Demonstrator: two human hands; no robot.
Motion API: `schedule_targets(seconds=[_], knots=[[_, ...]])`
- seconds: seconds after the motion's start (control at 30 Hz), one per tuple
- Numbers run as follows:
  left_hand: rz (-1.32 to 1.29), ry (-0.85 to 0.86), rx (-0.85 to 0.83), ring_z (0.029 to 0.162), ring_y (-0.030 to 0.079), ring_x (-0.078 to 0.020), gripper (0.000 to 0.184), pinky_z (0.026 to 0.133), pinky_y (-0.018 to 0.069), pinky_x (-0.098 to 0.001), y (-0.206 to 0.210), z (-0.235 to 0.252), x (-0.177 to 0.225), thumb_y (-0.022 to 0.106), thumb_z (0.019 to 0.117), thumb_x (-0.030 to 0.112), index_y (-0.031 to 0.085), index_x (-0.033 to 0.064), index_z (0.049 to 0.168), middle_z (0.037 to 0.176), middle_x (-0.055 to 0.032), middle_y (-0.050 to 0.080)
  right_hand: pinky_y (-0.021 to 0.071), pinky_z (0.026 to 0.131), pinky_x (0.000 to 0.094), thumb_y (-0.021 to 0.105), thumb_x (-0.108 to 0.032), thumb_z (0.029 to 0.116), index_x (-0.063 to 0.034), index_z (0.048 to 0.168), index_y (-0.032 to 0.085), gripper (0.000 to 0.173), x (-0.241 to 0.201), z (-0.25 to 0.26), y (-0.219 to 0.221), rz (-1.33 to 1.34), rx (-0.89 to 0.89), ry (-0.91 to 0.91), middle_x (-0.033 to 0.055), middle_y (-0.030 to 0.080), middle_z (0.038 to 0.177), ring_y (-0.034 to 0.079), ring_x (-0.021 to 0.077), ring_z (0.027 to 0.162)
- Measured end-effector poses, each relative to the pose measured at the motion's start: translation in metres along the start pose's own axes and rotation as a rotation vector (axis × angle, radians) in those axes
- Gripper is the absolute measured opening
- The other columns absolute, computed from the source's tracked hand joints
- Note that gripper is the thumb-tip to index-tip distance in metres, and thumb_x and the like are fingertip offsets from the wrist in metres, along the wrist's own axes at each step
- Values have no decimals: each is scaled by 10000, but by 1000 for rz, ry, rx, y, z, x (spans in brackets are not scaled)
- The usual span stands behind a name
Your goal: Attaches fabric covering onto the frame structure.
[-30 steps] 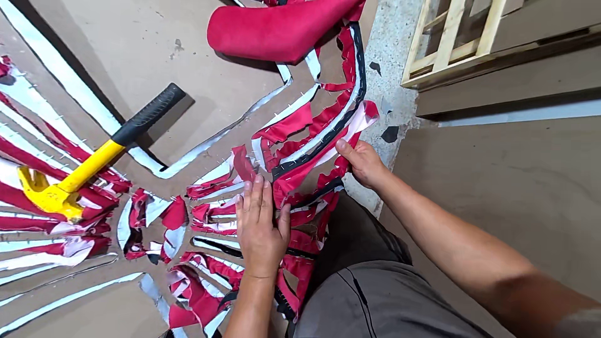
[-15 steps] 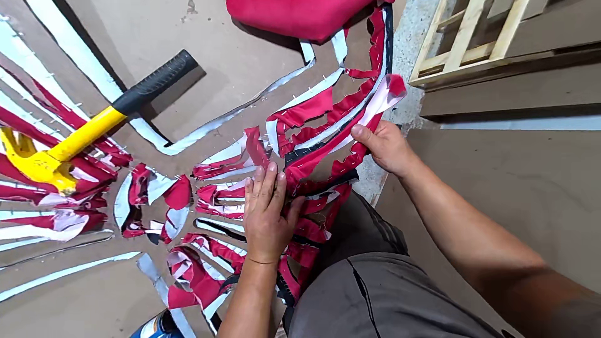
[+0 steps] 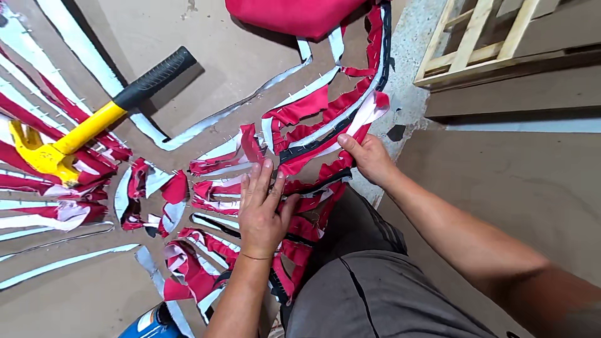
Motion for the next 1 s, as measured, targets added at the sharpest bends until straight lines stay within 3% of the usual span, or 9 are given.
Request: schedule_targets(seconds=[0.23, 0.57, 0.77, 1.0], knots=[[27, 4, 21, 1513, 370, -288, 535, 1250, 286, -546, 0, -2, 1, 678, 976, 407, 620, 124, 1427, 1598, -100, 453, 649, 716, 344, 552, -276, 1070, -50, 1117, 630, 243, 6, -6, 3, 300, -108, 134, 76, 743, 891, 743, 157, 757], [9, 2, 2, 1523, 350, -288, 551, 1258, 268, -545, 3, -1, 2, 664, 987, 403, 592, 126, 1458, 1610, -93, 437, 636, 633, 310, 597, -237, 1041, -73, 1080, 631, 172, 13, 15, -1, 471, -253, 89, 69, 743, 843, 728, 140, 678], [30, 16, 21, 1521, 355, -292, 542, 1255, 267, -548, 2, -2, 2, 637, 1000, 396, 589, 108, 1457, 1602, -101, 447, 647, 676, 353, 587, -230, 1046, -66, 1146, 597, 192, 5, 11, 2, 402, -274, 217, 89, 744, 903, 742, 176, 729], [43, -26, -18, 1540, 318, -255, 652, 1272, 224, -534, 4, -4, 1, 580, 1010, 435, 457, 93, 1552, 1626, -84, 414, 631, 672, 325, 575, -269, 1057, -79, 1152, 585, 212, 14, 2, 10, 512, -234, 220, 75, 730, 882, 726, 155, 723]])
Point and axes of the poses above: each hand's wrist, its own z-axis towards the middle knuckle, its own y-axis out of the palm, x = y × z, the point moved 7 cm from there along z, towards the middle knuckle
